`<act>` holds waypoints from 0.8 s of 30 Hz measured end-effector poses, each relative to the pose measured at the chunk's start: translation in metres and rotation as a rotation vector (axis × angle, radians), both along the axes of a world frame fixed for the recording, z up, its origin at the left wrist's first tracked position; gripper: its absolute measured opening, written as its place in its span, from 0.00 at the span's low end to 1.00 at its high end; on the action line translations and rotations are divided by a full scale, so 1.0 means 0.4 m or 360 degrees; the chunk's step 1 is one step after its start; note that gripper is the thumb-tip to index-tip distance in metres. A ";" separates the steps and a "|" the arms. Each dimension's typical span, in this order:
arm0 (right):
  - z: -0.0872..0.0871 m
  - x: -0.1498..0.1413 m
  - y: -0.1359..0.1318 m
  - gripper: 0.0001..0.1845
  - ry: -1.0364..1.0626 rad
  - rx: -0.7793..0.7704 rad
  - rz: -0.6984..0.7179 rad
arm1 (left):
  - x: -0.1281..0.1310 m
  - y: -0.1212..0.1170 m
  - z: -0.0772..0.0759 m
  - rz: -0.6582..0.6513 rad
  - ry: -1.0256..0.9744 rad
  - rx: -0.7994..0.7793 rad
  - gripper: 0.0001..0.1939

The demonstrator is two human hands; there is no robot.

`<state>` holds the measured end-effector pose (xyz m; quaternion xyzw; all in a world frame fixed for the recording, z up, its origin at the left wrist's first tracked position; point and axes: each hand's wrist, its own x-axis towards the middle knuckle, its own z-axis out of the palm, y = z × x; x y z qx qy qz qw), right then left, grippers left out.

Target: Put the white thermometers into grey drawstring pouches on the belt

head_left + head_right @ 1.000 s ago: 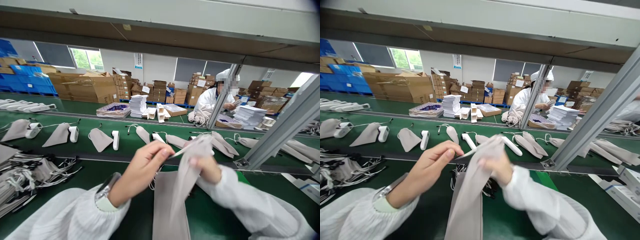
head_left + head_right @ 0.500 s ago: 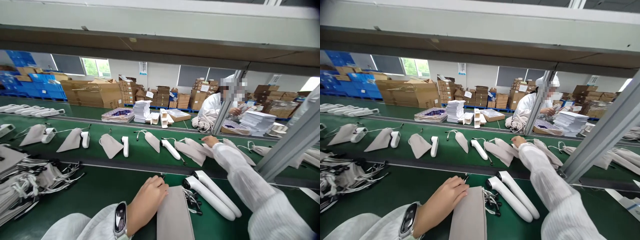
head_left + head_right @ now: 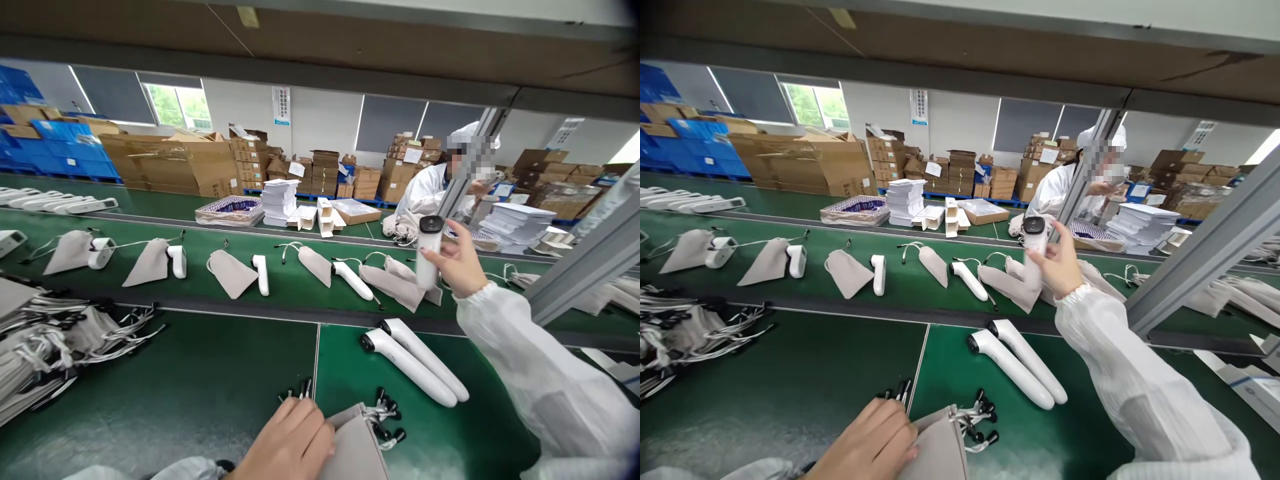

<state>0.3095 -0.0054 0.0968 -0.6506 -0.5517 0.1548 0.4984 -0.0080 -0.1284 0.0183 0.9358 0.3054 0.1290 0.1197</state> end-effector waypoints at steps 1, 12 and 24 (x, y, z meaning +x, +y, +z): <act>0.016 -0.052 -0.031 0.43 0.0310 -0.0013 0.0340 | 0.002 -0.002 0.010 0.0003 -0.0001 -0.0052 0.08; 0.029 -0.297 -0.161 0.30 0.1052 -0.0501 0.1211 | 0.000 0.060 0.147 0.0104 -0.0104 -0.0287 0.10; -0.048 -0.271 -0.197 0.25 0.0197 -0.0640 0.1083 | -0.065 0.105 0.170 0.0350 -0.0115 -0.0108 0.12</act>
